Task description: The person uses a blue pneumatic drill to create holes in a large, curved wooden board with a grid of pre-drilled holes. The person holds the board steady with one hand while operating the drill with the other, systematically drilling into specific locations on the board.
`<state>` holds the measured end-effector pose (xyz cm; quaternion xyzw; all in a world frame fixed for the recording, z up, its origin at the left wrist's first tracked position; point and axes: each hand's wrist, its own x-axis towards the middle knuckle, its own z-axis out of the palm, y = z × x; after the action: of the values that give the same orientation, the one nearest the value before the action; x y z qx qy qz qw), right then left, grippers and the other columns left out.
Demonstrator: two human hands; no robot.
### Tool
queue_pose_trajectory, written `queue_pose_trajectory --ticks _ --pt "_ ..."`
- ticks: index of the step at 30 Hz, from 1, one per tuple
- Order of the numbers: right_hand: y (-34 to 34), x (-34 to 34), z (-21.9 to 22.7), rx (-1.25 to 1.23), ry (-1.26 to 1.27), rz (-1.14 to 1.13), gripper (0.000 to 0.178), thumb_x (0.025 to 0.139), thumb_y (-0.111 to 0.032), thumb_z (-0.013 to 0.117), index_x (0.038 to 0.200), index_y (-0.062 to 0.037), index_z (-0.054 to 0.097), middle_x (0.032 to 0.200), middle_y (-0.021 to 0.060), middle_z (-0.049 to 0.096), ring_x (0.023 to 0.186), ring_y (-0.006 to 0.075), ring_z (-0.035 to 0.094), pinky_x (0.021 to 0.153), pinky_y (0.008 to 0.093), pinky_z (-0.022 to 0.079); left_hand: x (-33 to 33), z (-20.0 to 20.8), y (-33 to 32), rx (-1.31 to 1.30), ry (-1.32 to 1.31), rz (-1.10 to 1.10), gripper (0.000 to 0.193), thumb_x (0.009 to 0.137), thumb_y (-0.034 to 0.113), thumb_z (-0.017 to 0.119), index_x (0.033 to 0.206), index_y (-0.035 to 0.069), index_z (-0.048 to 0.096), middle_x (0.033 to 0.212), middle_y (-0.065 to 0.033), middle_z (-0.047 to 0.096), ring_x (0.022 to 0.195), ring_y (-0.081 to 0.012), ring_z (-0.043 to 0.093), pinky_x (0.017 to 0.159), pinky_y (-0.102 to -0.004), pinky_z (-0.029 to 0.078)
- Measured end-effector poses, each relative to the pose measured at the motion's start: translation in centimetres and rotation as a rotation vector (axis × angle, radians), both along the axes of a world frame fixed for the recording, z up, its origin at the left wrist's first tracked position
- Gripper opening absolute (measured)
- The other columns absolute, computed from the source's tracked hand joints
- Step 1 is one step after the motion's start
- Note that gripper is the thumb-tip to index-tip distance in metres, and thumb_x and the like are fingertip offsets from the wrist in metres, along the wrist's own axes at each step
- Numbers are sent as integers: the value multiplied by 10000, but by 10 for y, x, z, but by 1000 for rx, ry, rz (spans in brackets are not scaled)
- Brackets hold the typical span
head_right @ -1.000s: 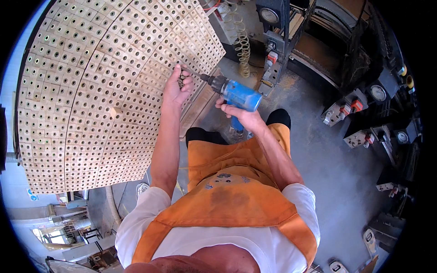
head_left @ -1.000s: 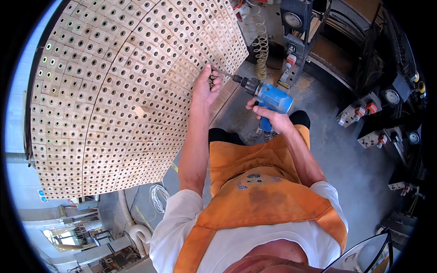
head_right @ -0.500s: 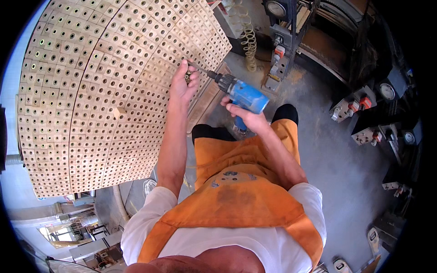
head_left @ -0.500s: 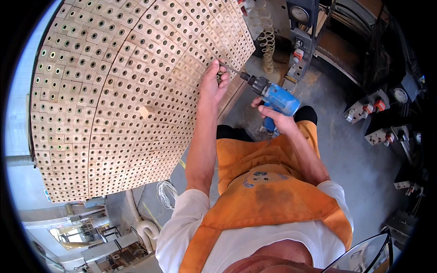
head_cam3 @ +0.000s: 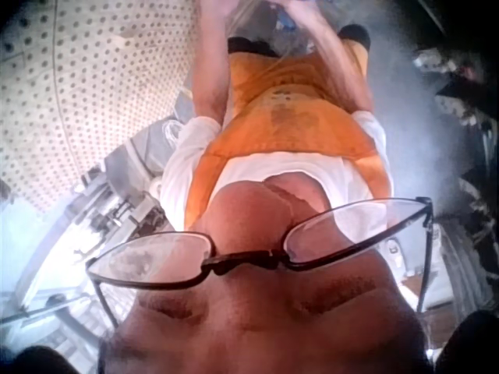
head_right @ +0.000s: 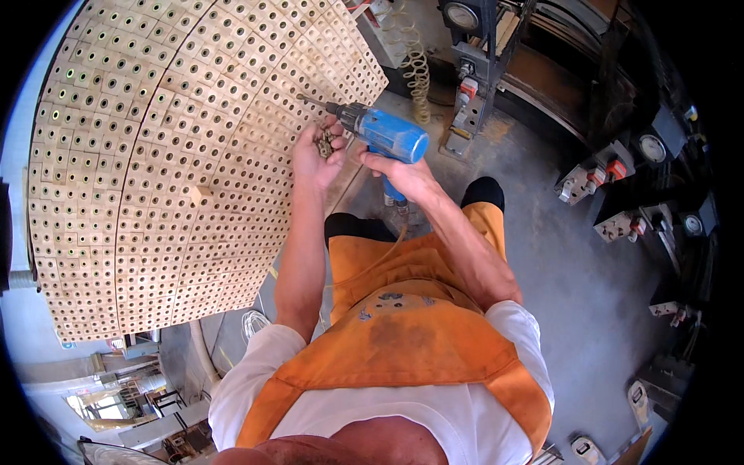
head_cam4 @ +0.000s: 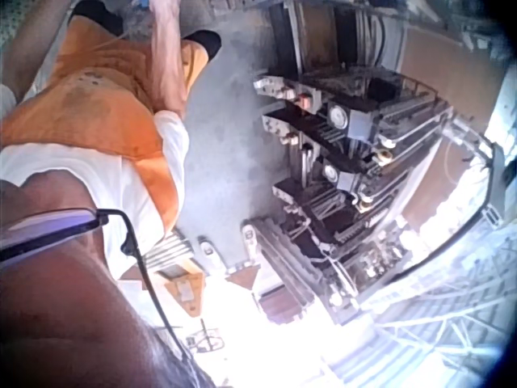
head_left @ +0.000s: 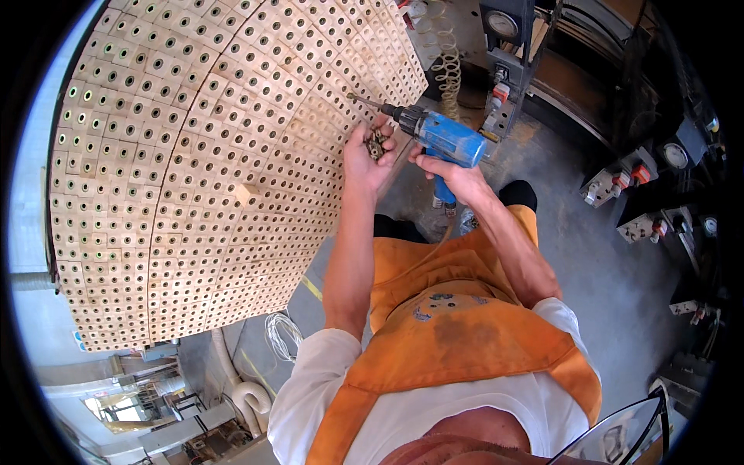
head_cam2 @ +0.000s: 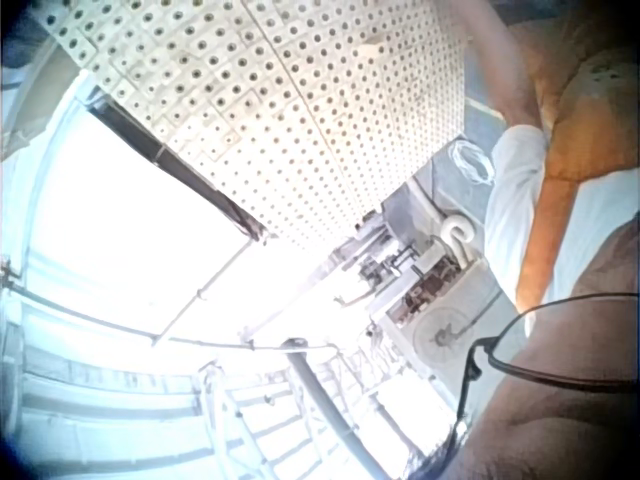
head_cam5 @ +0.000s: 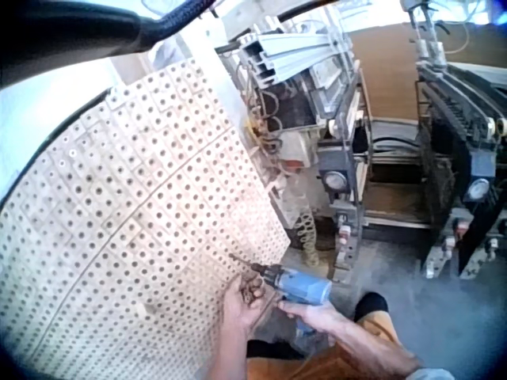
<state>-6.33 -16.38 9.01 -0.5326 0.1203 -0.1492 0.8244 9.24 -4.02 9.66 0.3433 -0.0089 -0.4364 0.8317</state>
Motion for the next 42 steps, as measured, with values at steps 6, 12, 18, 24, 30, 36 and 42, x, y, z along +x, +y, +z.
queue_pose_trajectory --ticks 6,12,18,24,30,36,42 --pt "2 0 5 -88 0 -14 201 836 -114 681 1027 -62 648 930 14 663 797 114 595 676 276 486 -25 -17 21 -116 34 -50 225 963 218 491 1091 38 535 813 -41 533 619 -143 499 404 -207 348" --pt "0 4 0 -85 -15 -32 209 824 -90 688 1024 -48 645 914 15 661 791 113 599 671 277 492 -36 -18 32 -78 20 -48 234 960 205 511 1125 40 530 827 -19 543 618 -122 496 412 -187 349" --pt "1 4 2 -104 -42 -21 219 821 -75 689 1033 -49 646 927 21 666 803 111 601 671 273 487 -35 -18 40 -5 5 -18 236 937 174 540 1145 63 523 876 -20 527 667 -111 486 416 -174 335" --pt "-2 1 3 -55 -28 -8 248 831 -66 678 1075 -41 640 993 52 681 864 122 613 677 267 479 -33 -9 39 78 -22 78 175 944 163 537 1083 57 526 850 -20 529 676 -99 478 420 -167 313" --pt "-9 -30 0 38 -58 33 273 826 -64 681 1091 -30 624 1033 82 674 942 172 647 675 271 484 -6 21 25 89 -130 91 181 952 216 548 1053 66 530 787 5 494 642 -82 452 411 -167 293" --pt "-27 -48 1 60 -60 156 290 815 -97 701 1084 -30 617 1027 77 671 987 205 649 680 282 485 6 42 10 84 -186 94 232 959 305 555 961 76 517 750 2 486 603 -88 444 406 -171 304" --pt "-28 -48 2 -40 -5 119 268 829 -97 680 1083 -31 632 1008 60 680 912 144 632 696 273 476 0 41 0 197 -358 113 246 971 325 532 977 80 522 754 3 479 609 -92 443 417 -177 313"
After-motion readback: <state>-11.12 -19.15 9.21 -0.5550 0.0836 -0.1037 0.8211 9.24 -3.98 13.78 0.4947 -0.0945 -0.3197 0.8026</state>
